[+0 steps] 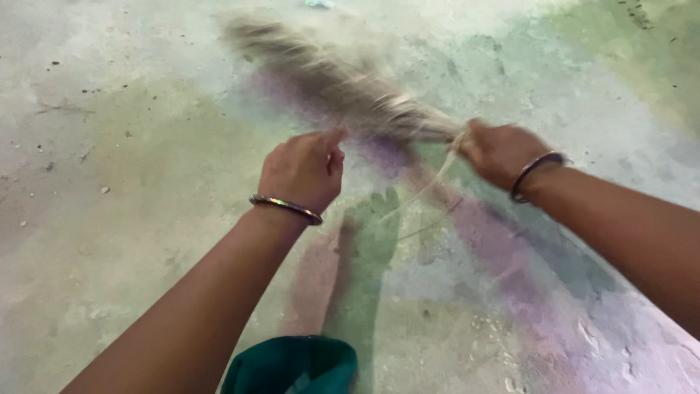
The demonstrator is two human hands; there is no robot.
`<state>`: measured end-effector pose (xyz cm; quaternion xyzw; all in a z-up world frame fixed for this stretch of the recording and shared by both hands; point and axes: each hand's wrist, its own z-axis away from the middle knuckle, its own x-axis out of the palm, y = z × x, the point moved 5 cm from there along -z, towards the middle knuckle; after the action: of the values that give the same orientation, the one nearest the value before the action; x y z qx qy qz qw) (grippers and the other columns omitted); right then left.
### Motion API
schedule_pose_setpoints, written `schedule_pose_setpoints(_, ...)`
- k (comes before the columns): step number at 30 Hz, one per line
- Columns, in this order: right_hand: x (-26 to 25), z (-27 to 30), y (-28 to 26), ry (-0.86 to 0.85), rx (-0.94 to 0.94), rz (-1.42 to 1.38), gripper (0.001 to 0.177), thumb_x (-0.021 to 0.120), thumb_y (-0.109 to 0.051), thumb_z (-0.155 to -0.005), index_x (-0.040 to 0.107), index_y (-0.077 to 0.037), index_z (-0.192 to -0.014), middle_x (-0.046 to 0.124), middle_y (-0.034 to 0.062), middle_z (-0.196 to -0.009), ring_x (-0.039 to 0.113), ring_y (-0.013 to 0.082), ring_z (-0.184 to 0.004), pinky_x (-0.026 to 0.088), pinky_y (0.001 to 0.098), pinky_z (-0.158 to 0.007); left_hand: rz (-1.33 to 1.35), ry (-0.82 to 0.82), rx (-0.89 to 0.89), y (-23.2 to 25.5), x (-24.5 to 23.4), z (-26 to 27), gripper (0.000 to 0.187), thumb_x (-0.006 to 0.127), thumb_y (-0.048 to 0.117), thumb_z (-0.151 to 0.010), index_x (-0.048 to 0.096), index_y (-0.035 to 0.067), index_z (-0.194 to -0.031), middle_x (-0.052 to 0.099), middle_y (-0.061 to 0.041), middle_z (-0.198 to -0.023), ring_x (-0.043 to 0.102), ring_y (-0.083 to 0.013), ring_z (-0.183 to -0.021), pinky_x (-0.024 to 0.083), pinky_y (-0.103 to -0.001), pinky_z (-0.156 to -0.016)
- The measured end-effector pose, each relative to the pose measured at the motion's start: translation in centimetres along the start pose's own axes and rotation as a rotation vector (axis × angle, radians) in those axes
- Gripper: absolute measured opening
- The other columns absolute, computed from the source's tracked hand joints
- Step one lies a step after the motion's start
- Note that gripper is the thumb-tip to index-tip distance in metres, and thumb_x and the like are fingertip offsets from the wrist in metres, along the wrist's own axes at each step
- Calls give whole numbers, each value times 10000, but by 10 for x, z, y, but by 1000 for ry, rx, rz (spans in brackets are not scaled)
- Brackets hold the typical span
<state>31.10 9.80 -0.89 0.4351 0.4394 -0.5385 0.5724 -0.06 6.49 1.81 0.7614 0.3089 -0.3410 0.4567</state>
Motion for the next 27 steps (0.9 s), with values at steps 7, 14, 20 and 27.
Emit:
schedule_pose_setpoints(7, 44, 6, -22, -186, -103, 73, 434, 451, -481, -999, 566, -170, -1281, 737, 184, -1024, 703, 378, -982, 541, 516, -855, -90, -28, -91, -33, 0, 10, 320, 644, 185, -873, 721, 195, -1184, 744, -103, -1040, 698, -345, -927, 553, -505, -797)
schedule_pose_setpoints(14, 86, 33, 78, 116, 542, -965, 407, 570, -400, -1042, 625, 3, -1031, 566, 151, -731, 551, 283, -584, 477, 459, -565, -98, -171, -136, -62, 14, 22, 407, 666, 183, -865, 666, 199, -1271, 735, -104, -1086, 683, -340, -1018, 546, -497, -856)
schedule_pose_setpoints(20, 198, 79, 98, 217, 979, -1345, 227, 440, -171, -1025, 573, 14, -1022, 647, 189, -803, 555, 269, -599, 424, 427, -491, -80, -205, -151, -67, 24, 20, 419, 668, 183, -869, 655, 197, -1287, 725, -115, -1132, 676, -349, -1048, 539, -495, -877)
schedule_pose_setpoints(27, 159, 41, -91, -204, 522, -1400, 140, 518, -213, -978, 493, -78, -1005, 492, 92, -683, 523, 213, -521, 408, 391, -408, 10, -111, -257, -64, 21, -11, 413, 692, 176, -861, 686, 228, -1271, 749, -74, -1102, 699, -311, -1026, 555, -461, -883)
